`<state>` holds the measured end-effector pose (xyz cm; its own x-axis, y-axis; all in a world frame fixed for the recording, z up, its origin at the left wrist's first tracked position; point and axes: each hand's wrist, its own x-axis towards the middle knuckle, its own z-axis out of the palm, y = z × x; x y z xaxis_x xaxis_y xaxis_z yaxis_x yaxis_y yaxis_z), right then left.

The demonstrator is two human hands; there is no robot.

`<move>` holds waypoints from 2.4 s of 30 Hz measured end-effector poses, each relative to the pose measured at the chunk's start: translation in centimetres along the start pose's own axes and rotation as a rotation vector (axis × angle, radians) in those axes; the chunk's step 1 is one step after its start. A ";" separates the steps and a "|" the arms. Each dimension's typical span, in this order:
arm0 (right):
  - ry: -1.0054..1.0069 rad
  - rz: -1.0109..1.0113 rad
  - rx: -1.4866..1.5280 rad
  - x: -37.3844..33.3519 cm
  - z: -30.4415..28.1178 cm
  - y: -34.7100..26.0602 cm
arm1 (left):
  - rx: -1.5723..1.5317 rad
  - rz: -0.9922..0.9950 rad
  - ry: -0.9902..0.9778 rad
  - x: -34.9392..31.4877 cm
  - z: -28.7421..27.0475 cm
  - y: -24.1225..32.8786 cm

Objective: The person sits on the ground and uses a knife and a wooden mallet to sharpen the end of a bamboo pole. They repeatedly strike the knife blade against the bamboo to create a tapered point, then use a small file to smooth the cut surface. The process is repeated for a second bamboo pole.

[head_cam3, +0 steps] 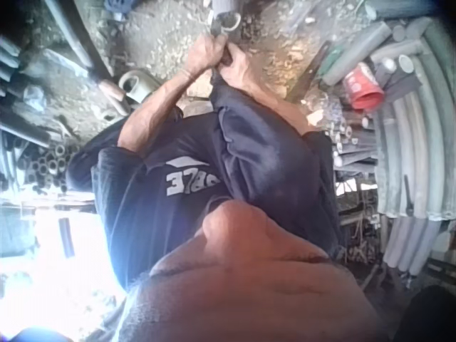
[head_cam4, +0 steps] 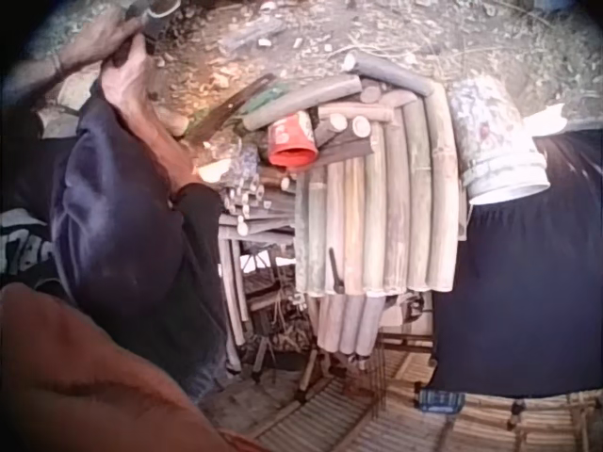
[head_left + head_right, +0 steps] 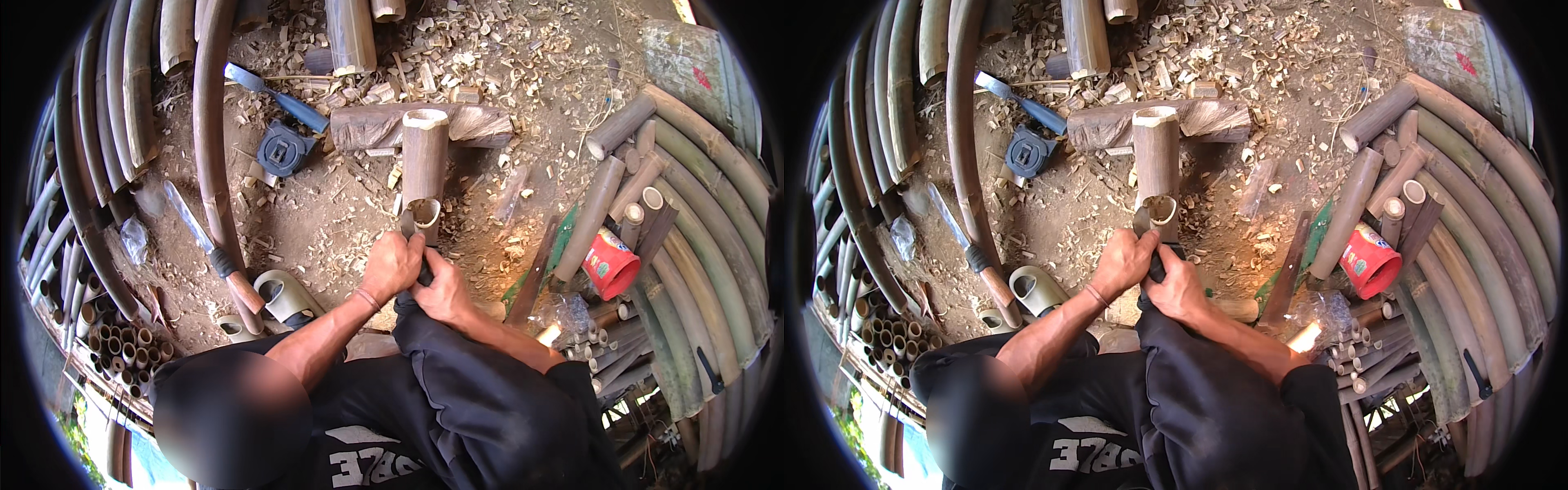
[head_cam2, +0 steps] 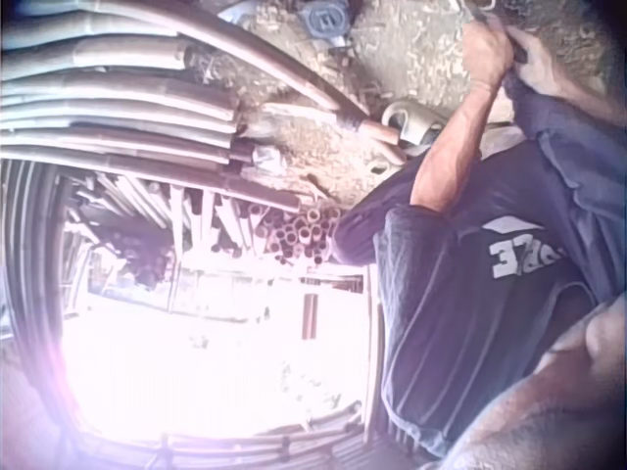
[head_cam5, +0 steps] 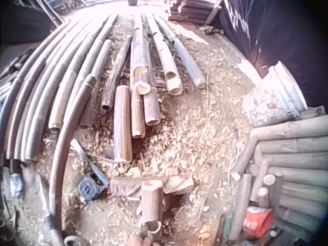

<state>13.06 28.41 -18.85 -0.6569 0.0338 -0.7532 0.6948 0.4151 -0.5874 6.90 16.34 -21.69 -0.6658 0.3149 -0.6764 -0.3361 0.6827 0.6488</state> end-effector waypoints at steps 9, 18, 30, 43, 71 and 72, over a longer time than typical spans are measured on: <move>0.047 -0.135 -0.268 -1.1 -2.7 1.0 | -0.309 -0.246 -0.098 0.0 1.2 1.6; -0.252 -0.458 -1.109 3.6 -11.0 -7.8 | -1.191 -0.371 -0.010 -0.2 2.8 5.2; -0.356 -0.512 -1.227 7.9 -10.2 -10.1 | -1.644 -0.465 -0.088 1.5 4.0 3.8; -0.333 -0.476 -1.209 4.3 -9.4 -10.8 | -1.387 -0.397 -0.092 0.3 2.8 3.3; -0.272 0.278 0.924 3.6 1.3 -5.3 | 0.319 -0.053 -0.072 -5.0 -9.8 -2.2; -0.245 0.258 1.054 3.5 1.3 -5.6 | 0.407 -0.010 -0.090 -4.3 -11.0 -0.7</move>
<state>7.24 24.98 -18.57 -0.4623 -0.2206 -0.8588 0.7793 -0.5632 -0.2749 2.65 7.25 -15.34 -0.5970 0.3506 -0.7215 -0.0395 0.8855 0.4630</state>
